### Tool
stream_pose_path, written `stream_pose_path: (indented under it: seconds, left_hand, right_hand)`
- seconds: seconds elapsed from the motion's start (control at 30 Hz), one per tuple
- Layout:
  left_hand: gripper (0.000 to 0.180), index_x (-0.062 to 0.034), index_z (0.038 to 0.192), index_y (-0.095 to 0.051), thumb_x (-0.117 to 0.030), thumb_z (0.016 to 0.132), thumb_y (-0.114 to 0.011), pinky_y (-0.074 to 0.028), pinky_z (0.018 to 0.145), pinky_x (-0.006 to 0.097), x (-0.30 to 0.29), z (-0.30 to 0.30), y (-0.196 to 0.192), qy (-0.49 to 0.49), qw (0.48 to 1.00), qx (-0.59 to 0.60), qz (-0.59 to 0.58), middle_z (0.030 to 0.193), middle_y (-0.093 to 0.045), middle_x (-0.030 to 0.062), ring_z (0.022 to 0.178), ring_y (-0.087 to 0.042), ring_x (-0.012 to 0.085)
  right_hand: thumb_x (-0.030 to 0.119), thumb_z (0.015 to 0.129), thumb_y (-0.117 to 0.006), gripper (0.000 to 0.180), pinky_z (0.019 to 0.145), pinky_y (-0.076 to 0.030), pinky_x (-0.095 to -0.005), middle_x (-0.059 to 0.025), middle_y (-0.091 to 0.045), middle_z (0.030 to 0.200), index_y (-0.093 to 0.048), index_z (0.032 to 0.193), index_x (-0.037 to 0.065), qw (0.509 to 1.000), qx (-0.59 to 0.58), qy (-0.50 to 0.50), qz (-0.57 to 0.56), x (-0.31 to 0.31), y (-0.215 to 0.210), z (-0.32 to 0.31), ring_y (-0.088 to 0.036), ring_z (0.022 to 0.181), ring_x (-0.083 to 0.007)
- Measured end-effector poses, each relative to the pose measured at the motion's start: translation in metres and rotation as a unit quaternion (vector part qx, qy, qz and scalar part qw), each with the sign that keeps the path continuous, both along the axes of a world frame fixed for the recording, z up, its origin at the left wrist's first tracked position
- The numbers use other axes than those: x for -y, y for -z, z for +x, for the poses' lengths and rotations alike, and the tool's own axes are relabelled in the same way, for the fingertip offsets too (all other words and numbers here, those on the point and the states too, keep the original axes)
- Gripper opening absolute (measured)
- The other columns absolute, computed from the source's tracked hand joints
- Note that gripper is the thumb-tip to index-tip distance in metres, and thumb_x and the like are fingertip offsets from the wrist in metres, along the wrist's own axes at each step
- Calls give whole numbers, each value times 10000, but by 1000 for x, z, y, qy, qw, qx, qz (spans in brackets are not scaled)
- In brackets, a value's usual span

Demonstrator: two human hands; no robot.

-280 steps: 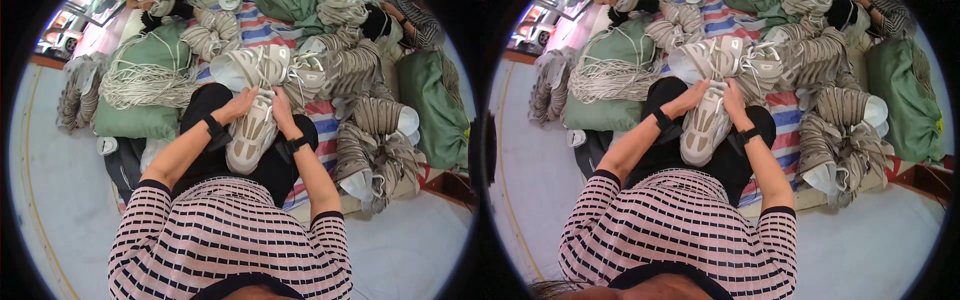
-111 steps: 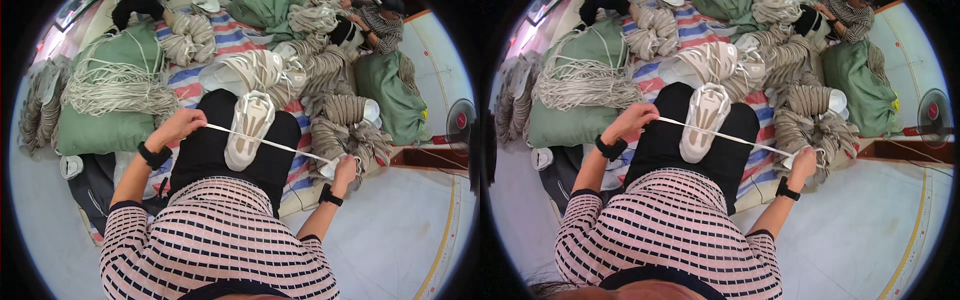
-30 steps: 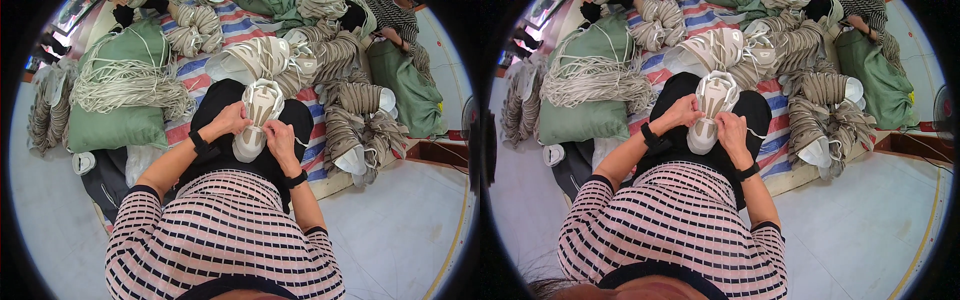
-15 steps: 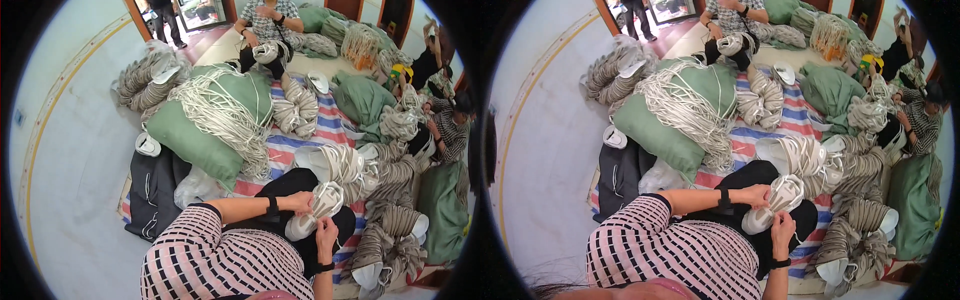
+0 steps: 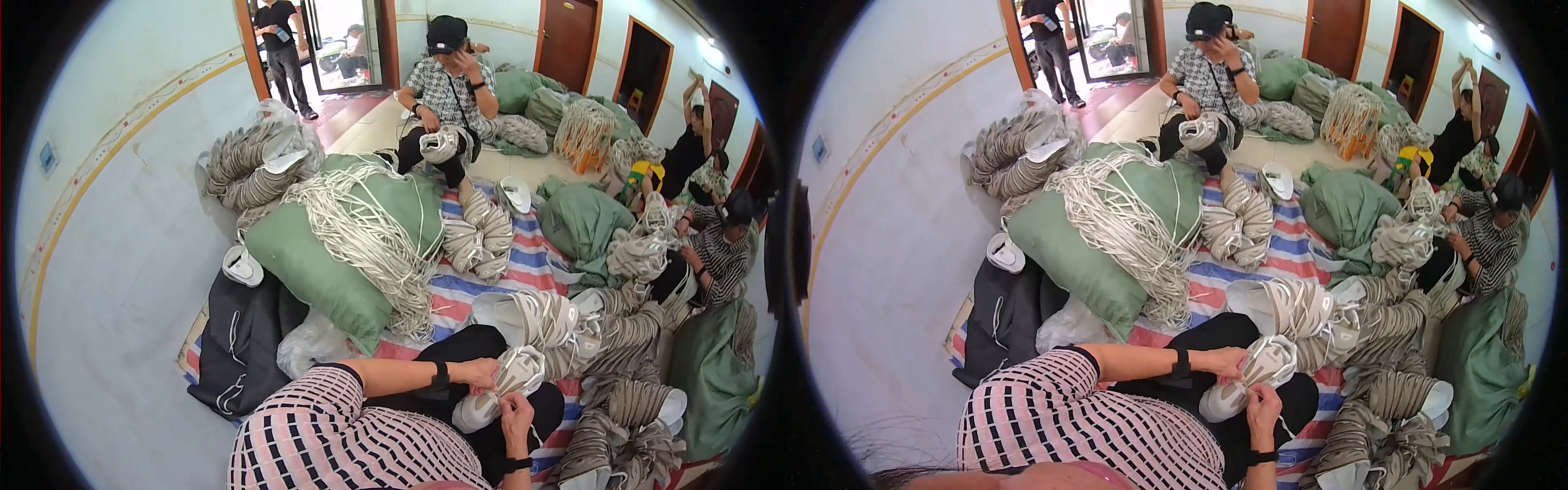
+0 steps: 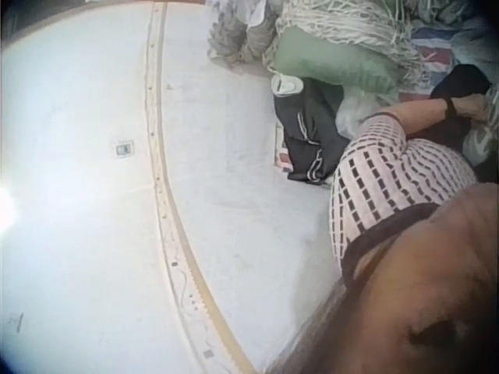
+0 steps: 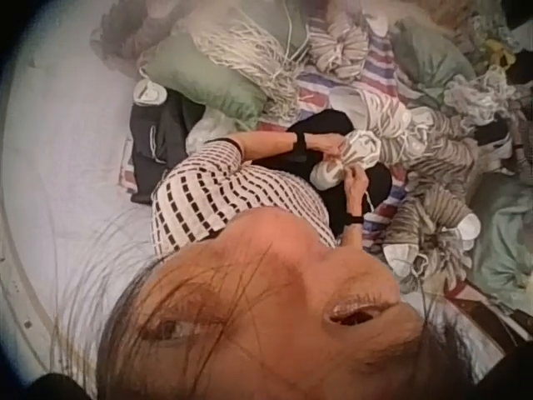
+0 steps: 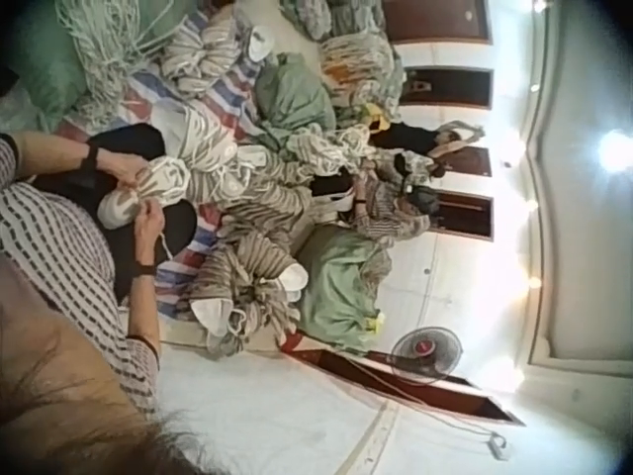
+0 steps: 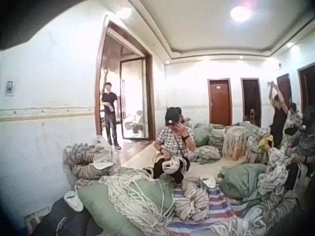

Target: The recorder is lacing a white sneaker while sitting on the floor with several other people performing the same task in a manufacturing or assembly setting.

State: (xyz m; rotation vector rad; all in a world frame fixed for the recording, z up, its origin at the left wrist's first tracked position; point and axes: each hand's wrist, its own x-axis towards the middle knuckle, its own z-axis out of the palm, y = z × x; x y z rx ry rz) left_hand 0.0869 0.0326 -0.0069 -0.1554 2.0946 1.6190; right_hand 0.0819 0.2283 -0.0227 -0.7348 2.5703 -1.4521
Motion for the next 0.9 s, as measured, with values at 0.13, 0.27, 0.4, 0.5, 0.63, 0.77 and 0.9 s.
stream_pose_path:
  seconds: [0.13,0.27,0.4,0.5,0.63,0.77,0.9]
  left_hand:
    - [192,23,769,-468,-83,744,-626,-501,420,303,-7,-6,2,60,997,-19,-54,578,-590,125,500,-619,201]
    - [225,21,724,-606,-194,706,-674,-504,486,327,0,-14,-5,97,979,-98,-147,596,-626,106,548,-645,203]
    - [176,-34,772,-531,-156,774,-657,-485,466,275,21,-5,1,20,994,-69,-76,653,-601,52,545,-592,113]
    - [160,-22,773,-486,-36,784,-645,-469,477,247,19,-3,1,23,998,-64,13,644,-584,42,549,-574,111]
    - [158,1,725,-518,-64,750,-660,-479,509,285,15,3,5,43,993,-107,-1,615,-597,76,550,-603,140]
    - [132,18,731,-539,-41,723,-656,-468,532,307,10,9,0,45,989,-134,-36,613,-594,100,564,-602,181]
    - [122,23,734,-548,-39,724,-652,-462,531,326,6,13,4,34,989,-139,-48,616,-591,122,564,-599,213]
  right_hand:
    - [64,721,-606,74,613,-472,-345,-150,-610,684,-628,768,11,999,-3,6,41,-5,-1,-1,-612,644,-292]
    - [228,793,-604,185,582,-439,-414,-154,-601,685,-616,769,46,981,-92,0,169,0,-7,-6,-582,648,-325]
    - [155,810,-574,91,601,-410,-417,-141,-587,710,-582,799,65,970,-177,-39,163,12,-32,-4,-562,692,-333]
    - [112,777,-615,82,591,-397,-376,-85,-611,699,-577,842,79,974,-184,-12,134,2,-35,2,-583,648,-279]
    - [92,784,-584,38,612,-366,-365,-88,-565,724,-551,800,82,966,-198,-18,164,-2,-39,10,-567,683,-243]
    - [60,759,-586,50,639,-358,-348,-70,-499,719,-551,790,79,941,-255,-32,219,2,-41,16,-532,658,-225]
    - [40,747,-576,51,629,-357,-347,-76,-483,723,-547,774,72,954,-221,-23,201,7,-35,18,-514,634,-241]
